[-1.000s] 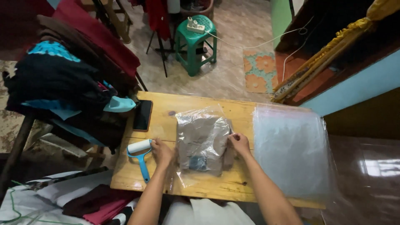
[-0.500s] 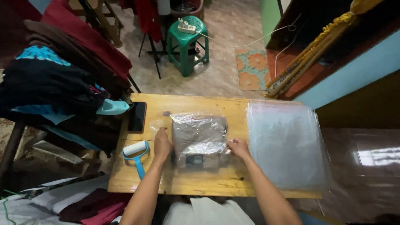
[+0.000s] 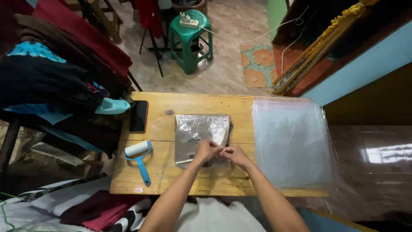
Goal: Lint rolling a pair of brown pants, folding them, and placing them into a plastic bag.
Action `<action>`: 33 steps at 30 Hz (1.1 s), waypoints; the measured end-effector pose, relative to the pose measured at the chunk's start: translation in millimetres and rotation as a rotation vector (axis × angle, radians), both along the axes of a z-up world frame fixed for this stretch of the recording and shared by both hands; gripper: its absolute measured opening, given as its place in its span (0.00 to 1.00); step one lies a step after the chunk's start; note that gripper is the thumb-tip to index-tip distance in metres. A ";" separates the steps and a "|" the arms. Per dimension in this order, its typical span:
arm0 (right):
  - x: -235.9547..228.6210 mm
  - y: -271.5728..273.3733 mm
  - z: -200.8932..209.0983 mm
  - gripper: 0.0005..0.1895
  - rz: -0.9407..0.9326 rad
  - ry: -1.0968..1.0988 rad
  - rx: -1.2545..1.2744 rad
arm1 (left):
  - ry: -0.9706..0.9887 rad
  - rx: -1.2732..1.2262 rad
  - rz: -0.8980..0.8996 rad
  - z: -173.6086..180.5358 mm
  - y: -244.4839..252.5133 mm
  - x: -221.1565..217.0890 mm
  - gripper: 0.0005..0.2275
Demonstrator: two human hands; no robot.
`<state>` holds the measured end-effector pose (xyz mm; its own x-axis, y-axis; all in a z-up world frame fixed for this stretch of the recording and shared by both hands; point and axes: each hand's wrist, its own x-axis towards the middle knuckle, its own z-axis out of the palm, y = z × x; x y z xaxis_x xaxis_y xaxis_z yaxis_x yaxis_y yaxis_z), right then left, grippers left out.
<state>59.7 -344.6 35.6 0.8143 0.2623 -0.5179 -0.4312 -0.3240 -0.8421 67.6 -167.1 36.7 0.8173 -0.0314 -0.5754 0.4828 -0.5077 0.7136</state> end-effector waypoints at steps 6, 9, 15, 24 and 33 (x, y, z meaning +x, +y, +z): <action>-5.1 5.5 14.1 0.08 -0.182 0.166 0.013 | -0.151 -0.104 0.050 -42.7 9.5 5.0 0.07; -1.9 1.0 -15.6 0.11 -0.147 0.138 -0.173 | -0.157 -0.006 0.100 -33.8 12.8 7.1 0.11; -2.2 -22.9 -22.8 0.19 0.121 0.126 -0.551 | -0.384 0.126 0.069 -23.2 5.8 7.5 0.05; 26.3 -10.6 53.1 0.08 0.121 -0.451 -0.391 | -0.663 0.271 -0.113 122.2 -12.5 -18.4 0.03; 38.9 55.8 5.1 0.39 0.524 -0.542 -0.011 | -0.886 0.485 -0.229 114.4 -31.0 -42.3 0.06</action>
